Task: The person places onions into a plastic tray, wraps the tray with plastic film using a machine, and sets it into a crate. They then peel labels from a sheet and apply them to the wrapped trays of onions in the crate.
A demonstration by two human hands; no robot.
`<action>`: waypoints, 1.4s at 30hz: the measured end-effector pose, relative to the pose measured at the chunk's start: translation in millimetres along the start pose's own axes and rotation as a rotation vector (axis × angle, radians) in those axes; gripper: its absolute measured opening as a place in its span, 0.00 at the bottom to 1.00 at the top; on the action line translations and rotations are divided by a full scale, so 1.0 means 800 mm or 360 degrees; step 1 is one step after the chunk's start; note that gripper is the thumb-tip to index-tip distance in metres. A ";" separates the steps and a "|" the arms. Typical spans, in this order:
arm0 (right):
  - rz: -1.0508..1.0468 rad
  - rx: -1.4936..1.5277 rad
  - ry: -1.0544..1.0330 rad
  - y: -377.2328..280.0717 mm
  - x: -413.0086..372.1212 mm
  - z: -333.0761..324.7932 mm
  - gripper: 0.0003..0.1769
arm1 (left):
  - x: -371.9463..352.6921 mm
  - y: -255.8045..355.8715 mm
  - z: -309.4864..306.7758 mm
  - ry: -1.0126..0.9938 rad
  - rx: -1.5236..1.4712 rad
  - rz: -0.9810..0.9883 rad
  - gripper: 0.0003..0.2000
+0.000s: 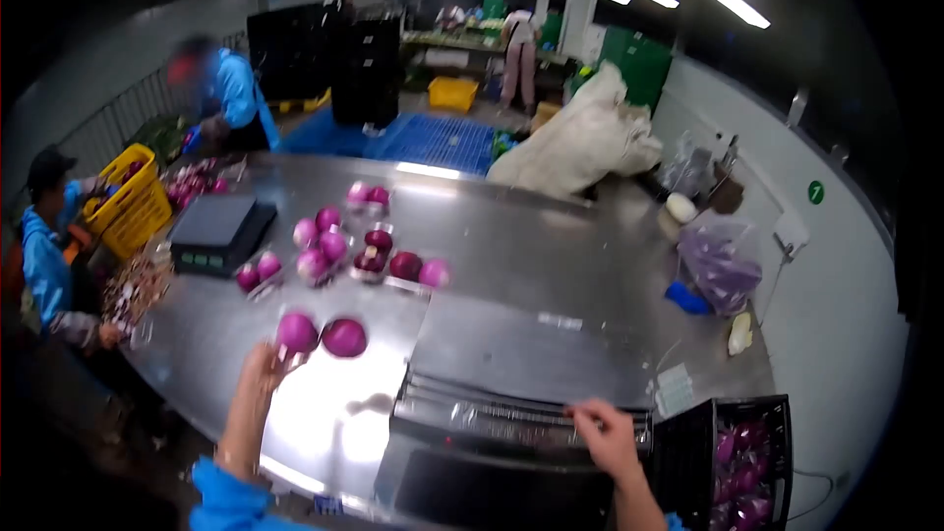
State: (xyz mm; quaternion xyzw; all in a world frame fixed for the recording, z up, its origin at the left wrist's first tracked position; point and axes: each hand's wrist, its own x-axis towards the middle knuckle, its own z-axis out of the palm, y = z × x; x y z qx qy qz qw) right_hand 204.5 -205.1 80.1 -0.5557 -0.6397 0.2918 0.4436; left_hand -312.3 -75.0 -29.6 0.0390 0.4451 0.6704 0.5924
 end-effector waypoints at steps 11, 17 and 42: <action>0.0945 0.1190 0.0150 0.121 0.113 0.015 0.16 | -0.095 -0.239 0.261 -0.0894 0.1123 -0.0505 0.23; 0.0947 0.0685 0.0307 0.121 0.041 -0.070 0.12 | -0.139 -0.275 0.285 -0.1598 0.2263 -0.0087 0.21; 0.0342 0.3021 -0.0572 0.085 -0.068 -0.167 0.16 | -0.252 -0.174 0.207 -0.1995 0.0084 -0.0720 0.21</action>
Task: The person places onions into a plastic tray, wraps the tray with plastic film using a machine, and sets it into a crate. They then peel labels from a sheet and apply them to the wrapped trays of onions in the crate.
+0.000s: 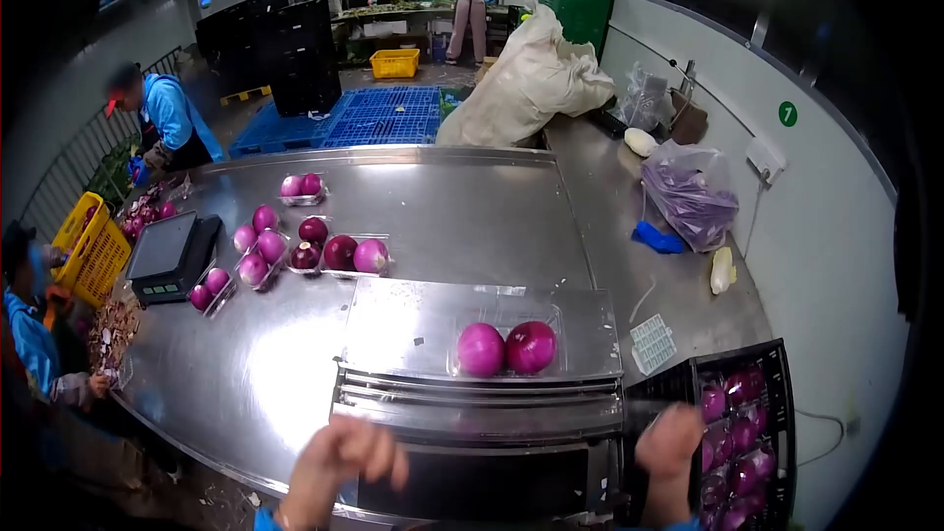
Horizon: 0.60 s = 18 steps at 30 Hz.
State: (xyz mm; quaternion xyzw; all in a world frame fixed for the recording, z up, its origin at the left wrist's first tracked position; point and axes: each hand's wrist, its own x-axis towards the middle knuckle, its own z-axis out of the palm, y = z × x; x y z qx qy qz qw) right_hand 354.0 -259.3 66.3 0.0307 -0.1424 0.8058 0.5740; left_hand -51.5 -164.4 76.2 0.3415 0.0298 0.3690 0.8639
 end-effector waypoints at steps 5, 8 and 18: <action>-0.0994 -0.0789 0.0556 -0.055 0.217 0.012 0.05 | 0.233 0.039 -0.075 0.0453 0.0527 0.0751 0.19; -0.0579 -0.3330 0.0554 -0.070 0.262 -0.134 0.10 | 0.270 -0.008 -0.173 0.0338 0.2378 0.0033 0.18; 0.0970 -0.1817 0.0917 -0.039 0.205 -0.088 0.25 | 0.192 -0.006 -0.143 0.0081 0.1028 -0.1048 0.31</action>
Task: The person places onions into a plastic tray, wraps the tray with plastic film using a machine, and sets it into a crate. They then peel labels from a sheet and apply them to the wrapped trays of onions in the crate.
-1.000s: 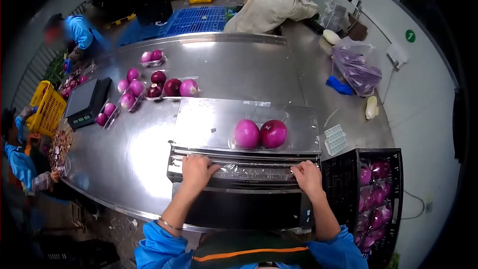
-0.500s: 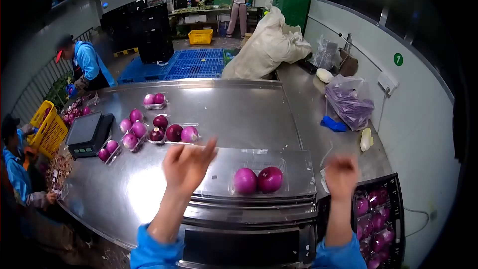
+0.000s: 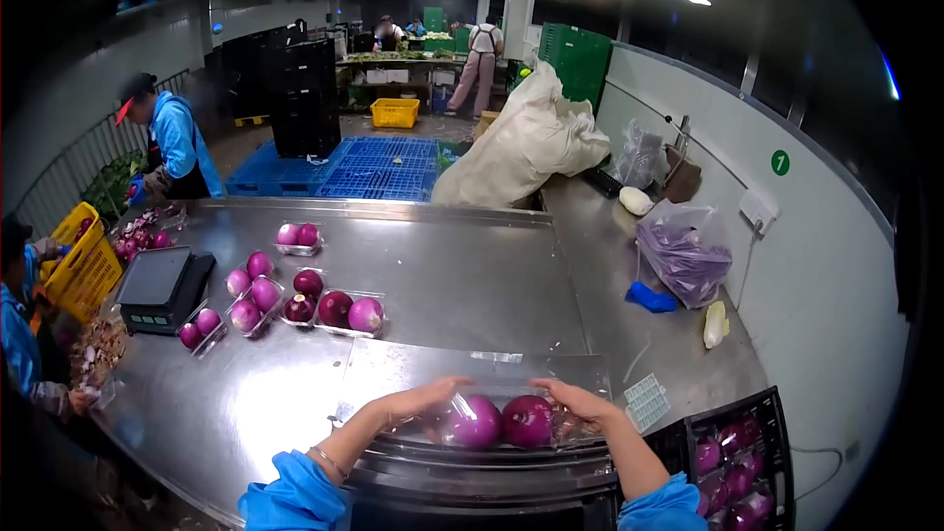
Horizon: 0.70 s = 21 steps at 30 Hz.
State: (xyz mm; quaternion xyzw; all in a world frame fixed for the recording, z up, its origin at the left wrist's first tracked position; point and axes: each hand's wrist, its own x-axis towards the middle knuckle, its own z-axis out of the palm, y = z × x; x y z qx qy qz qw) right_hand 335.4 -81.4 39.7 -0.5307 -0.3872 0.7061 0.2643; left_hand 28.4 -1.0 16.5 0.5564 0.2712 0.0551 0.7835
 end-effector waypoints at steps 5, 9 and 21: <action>0.0038 0.0075 0.0048 0.028 -0.062 0.038 0.26 | -0.039 -0.029 0.043 0.0110 0.0082 0.0053 0.32; -0.0093 -0.0289 0.0002 0.078 -0.146 0.100 0.27 | -0.132 -0.053 0.128 0.0088 0.0302 -0.0037 0.32; 0.0167 0.0674 0.0983 0.196 -0.209 0.184 0.22 | -0.182 -0.172 0.186 0.1185 -0.0632 0.0085 0.11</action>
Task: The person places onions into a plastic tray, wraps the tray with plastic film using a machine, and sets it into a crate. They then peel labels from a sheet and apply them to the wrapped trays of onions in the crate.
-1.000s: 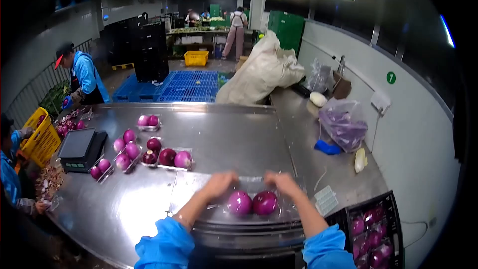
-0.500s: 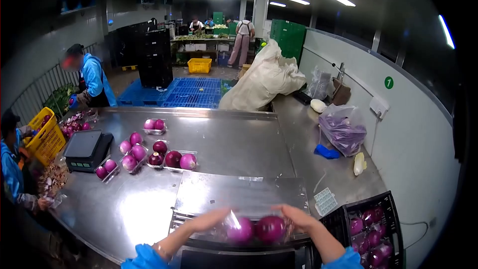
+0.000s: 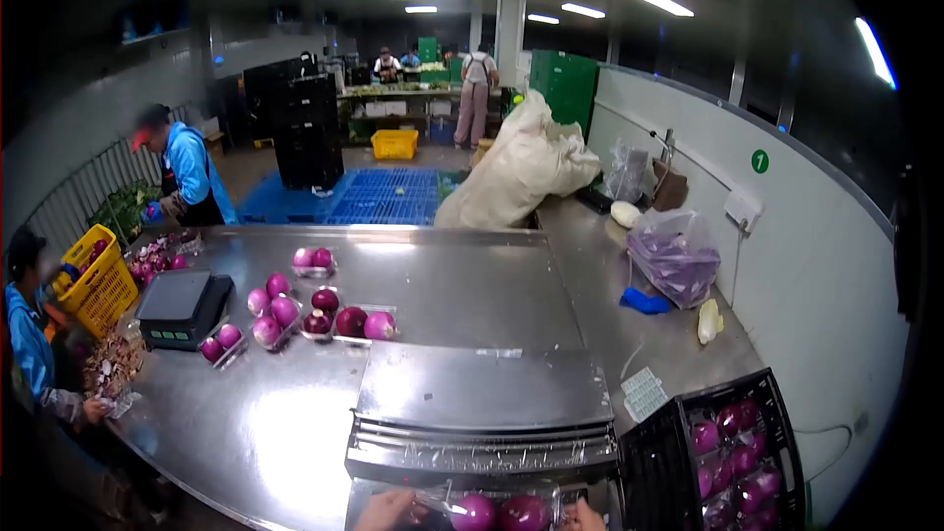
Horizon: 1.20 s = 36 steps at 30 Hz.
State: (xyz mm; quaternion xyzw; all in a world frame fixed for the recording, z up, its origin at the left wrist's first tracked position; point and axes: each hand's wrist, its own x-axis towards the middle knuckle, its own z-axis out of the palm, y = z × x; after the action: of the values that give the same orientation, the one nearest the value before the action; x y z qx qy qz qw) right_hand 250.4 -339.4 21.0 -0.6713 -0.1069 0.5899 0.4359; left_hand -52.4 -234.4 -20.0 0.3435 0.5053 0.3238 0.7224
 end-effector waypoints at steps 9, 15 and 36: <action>0.0156 0.1314 -0.0232 0.072 -0.007 -0.068 0.26 | -0.047 -0.058 -0.023 0.0386 -0.0911 -0.0334 0.14; 0.0367 0.0798 -0.0021 0.162 -0.032 -0.074 0.14 | -0.040 -0.258 -0.057 0.0122 0.0093 -0.0623 0.13; -0.1701 0.1798 -0.0204 0.035 -0.146 -0.198 0.36 | -0.089 0.069 0.330 -0.1111 0.0653 0.1340 0.21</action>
State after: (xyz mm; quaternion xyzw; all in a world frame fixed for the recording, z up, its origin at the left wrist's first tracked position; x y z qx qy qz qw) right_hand 347.6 -505.3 70.6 -0.1696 -0.1243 0.3026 0.9297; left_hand 172.2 -306.7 128.2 0.7339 0.1097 0.3462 0.5740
